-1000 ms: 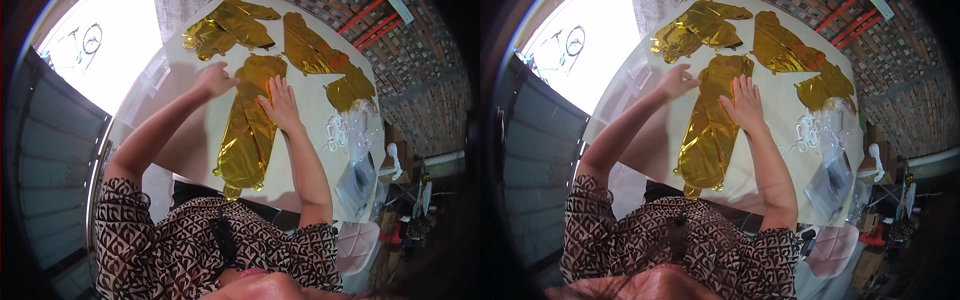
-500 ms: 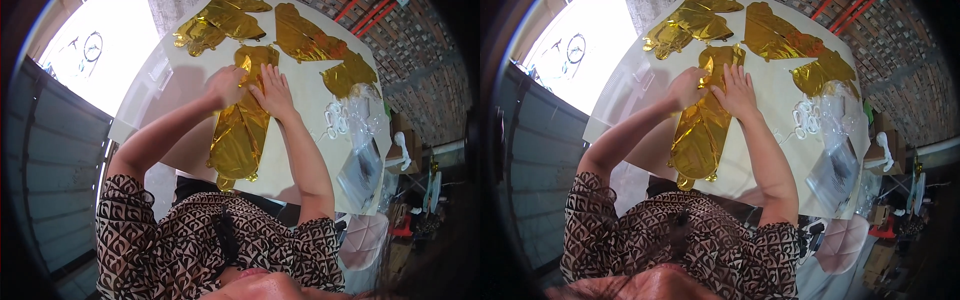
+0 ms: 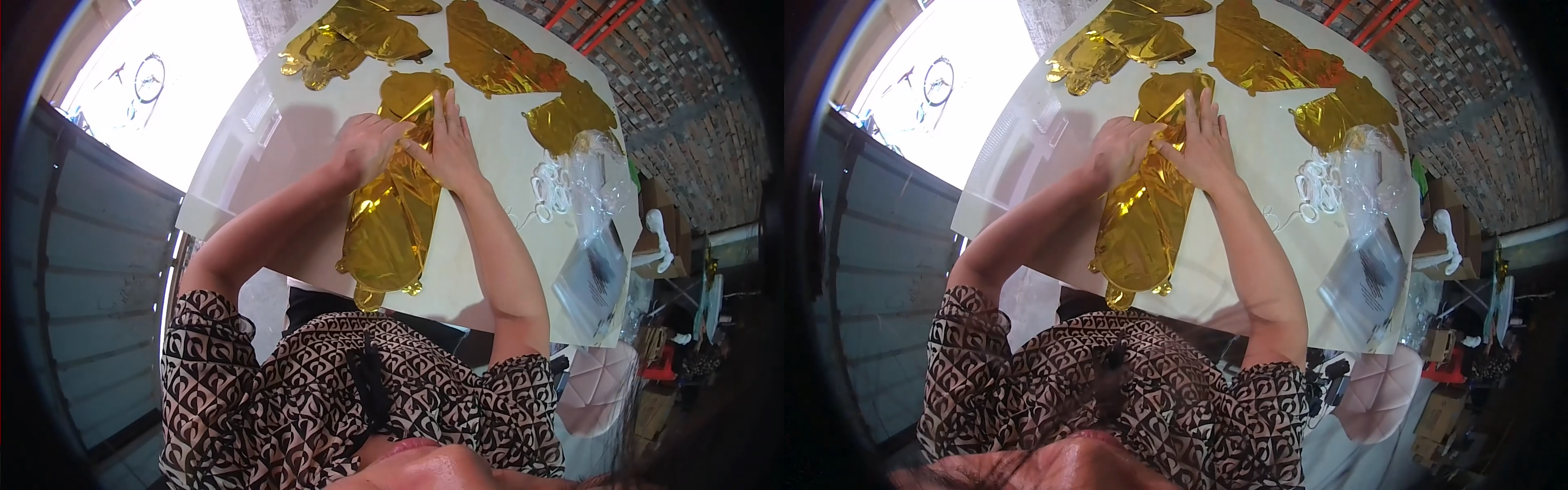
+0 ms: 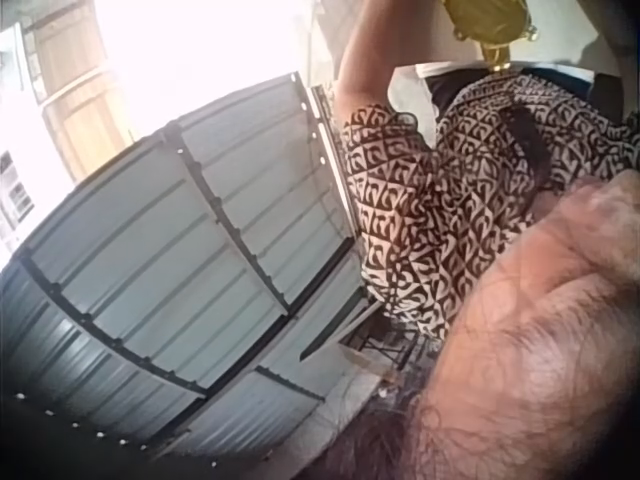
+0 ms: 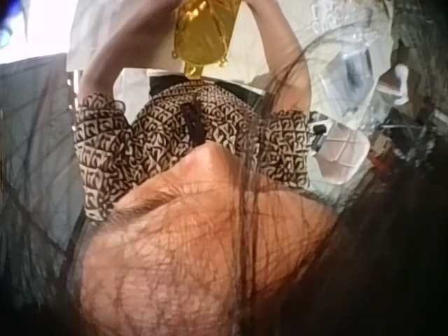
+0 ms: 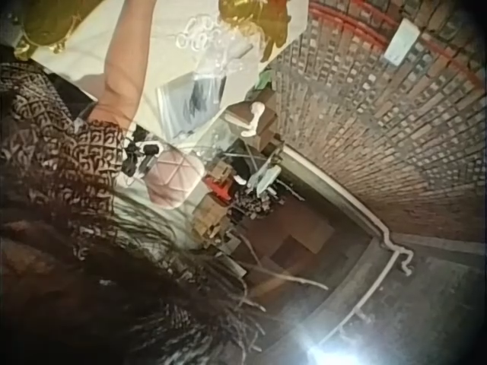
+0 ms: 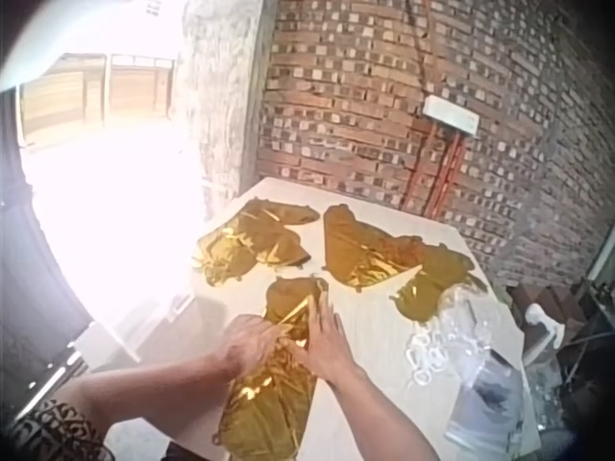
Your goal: Folding a gold foil balloon into a compact square shape.
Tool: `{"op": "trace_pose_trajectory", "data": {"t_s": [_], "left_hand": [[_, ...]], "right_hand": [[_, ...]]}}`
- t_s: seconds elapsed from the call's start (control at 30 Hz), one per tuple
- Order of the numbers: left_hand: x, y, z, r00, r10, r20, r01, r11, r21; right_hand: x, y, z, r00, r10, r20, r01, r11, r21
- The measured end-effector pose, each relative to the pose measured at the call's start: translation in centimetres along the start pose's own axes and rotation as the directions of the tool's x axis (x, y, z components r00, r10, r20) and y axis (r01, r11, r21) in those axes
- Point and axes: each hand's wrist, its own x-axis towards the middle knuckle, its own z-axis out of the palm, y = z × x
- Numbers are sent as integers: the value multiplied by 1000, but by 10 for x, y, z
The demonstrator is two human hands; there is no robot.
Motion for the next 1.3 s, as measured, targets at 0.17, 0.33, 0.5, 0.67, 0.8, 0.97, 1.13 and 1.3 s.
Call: {"op": "trace_pose_trajectory", "data": {"t_s": [0.17, 0.33, 0.5, 0.67, 0.8, 0.97, 1.13, 1.3], "left_hand": [[3, 2, -3, 993, -17, 115, 16, 1000, 8], [4, 0, -1, 976, -208, 67, 215, 967, -135], [5, -21, 2, 940, -212, 266, 271, 940, -209], [8, -35, 6, 962, -14, 273, 101, 946, -309], [8, -43, 5, 955, -82, 284, 153, 960, -236], [7, -52, 1, 935, 111, 336, -79, 991, -107], [7, -51, -2, 901, 69, 428, -29, 995, -98], [5, -52, -4, 924, 67, 376, -25, 993, -115]], "right_hand": [[-2, 6, 5, 990, -57, -127, 64, 996, 55], [-2, 4, 5, 992, -50, -116, 57, 997, 57], [-3, 4, 3, 998, -49, -43, 50, 999, 18], [-2, 6, 5, 997, -75, 6, 75, 997, -26], [-3, 7, 8, 997, -74, 25, 75, 997, -20], [-4, 6, 8, 998, -67, 16, 68, 996, -54], [-2, 13, 4, 996, -65, -58, 70, 993, 93], [-2, 20, -3, 995, -104, -5, 104, 994, 40]]}}
